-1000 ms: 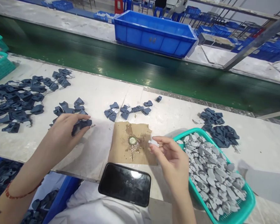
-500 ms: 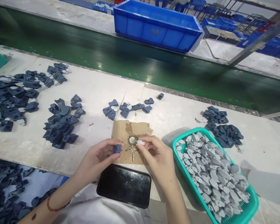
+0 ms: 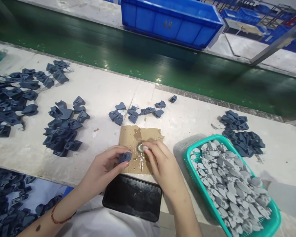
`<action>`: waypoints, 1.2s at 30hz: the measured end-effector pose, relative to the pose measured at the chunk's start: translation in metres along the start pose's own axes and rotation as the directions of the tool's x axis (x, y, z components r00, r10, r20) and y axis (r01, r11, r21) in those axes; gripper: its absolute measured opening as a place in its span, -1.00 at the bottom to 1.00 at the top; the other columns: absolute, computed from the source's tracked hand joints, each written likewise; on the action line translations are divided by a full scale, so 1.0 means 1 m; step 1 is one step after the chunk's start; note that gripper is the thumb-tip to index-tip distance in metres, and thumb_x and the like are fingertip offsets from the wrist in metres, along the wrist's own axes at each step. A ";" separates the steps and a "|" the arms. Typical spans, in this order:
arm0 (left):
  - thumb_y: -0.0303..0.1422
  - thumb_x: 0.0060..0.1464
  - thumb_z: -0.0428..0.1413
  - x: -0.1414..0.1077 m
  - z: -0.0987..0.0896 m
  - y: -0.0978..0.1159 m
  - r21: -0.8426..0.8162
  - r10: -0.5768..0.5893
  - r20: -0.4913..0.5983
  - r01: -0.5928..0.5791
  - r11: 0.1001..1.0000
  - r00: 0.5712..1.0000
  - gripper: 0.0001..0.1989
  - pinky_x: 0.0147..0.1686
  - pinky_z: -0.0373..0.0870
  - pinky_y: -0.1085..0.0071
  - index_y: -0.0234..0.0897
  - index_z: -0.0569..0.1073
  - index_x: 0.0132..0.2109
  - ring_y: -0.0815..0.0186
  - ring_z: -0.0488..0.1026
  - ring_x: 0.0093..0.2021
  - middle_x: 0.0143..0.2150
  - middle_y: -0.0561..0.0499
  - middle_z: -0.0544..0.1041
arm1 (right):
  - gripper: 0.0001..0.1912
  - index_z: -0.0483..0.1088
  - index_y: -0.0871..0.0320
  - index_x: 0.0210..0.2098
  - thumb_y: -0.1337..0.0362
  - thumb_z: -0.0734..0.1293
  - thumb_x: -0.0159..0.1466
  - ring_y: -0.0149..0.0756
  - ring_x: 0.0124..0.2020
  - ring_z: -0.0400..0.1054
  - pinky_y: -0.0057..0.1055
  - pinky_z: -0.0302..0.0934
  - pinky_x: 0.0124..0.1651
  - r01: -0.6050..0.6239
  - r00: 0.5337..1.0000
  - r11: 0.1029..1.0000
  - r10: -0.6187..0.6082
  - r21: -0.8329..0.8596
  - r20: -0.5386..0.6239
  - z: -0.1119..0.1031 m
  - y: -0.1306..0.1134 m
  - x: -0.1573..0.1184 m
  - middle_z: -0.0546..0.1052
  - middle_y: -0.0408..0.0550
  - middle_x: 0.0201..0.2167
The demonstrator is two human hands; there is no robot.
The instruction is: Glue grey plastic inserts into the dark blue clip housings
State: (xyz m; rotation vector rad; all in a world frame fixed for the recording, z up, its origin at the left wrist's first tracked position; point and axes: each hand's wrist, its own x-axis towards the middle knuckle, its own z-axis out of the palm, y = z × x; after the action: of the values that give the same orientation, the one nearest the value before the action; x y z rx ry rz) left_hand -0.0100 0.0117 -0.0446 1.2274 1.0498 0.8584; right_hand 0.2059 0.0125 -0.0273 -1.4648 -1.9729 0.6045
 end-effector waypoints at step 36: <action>-0.29 0.29 0.24 -0.003 0.000 0.001 0.058 0.019 0.038 -0.021 0.998 0.999 -0.81 -0.20 0.56 0.42 -0.22 0.60 0.01 0.26 0.59 -0.17 -0.08 -0.05 0.64 | -0.87 0.67 -0.03 -0.12 0.19 0.44 0.40 -0.39 -0.39 0.48 -0.49 0.38 -0.31 -0.242 0.952 0.831 0.303 0.501 -0.042 0.004 -0.009 -0.009 0.65 -0.12 -0.28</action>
State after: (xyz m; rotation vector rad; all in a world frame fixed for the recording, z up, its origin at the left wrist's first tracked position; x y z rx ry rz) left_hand -0.0114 0.0088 -0.0434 1.3004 1.0406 0.8216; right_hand 0.1991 0.0011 -0.0260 -1.4174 -1.3802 1.0339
